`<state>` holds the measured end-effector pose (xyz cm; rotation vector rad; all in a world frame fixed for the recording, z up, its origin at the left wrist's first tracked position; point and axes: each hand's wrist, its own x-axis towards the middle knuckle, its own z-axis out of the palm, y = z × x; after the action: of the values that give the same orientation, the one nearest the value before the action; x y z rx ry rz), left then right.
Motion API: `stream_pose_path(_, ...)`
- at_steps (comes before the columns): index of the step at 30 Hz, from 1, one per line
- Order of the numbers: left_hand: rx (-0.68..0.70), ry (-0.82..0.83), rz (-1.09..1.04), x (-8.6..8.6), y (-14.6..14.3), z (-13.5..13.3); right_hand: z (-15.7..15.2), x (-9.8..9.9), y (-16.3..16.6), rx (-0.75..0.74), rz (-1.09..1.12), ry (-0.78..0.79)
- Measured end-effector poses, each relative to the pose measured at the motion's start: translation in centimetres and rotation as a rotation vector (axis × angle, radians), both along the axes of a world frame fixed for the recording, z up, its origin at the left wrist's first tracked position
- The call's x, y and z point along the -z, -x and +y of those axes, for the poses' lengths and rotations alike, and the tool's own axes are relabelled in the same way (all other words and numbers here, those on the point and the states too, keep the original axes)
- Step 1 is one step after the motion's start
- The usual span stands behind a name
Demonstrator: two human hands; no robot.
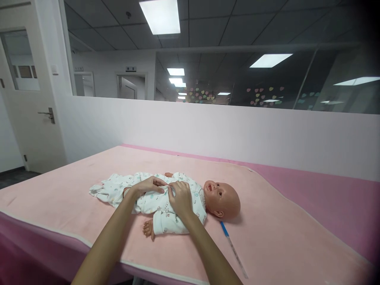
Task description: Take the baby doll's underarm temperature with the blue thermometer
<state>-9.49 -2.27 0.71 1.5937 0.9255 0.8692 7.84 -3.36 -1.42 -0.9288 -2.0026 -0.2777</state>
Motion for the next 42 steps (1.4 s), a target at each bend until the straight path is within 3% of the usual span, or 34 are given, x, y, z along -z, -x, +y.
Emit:
stream_pose_path(20, -0.005, -0.022, 0.081, 0.27, 0.18, 0.32, 0.15, 0.5, 0.29, 0.02, -0.018, 0.027)
stream_pose_path(28, 0.067, 0.028, 0.029, -0.48, -0.14, -0.31, -0.05, 0.29, 0.23, 0.06, 0.003, 0.034)
stream_pose_path(42, -0.039, -0.027, 0.08, -0.33, -0.49, 0.02, -0.07, -0.05, 0.05, -0.009, -0.033, 0.055)
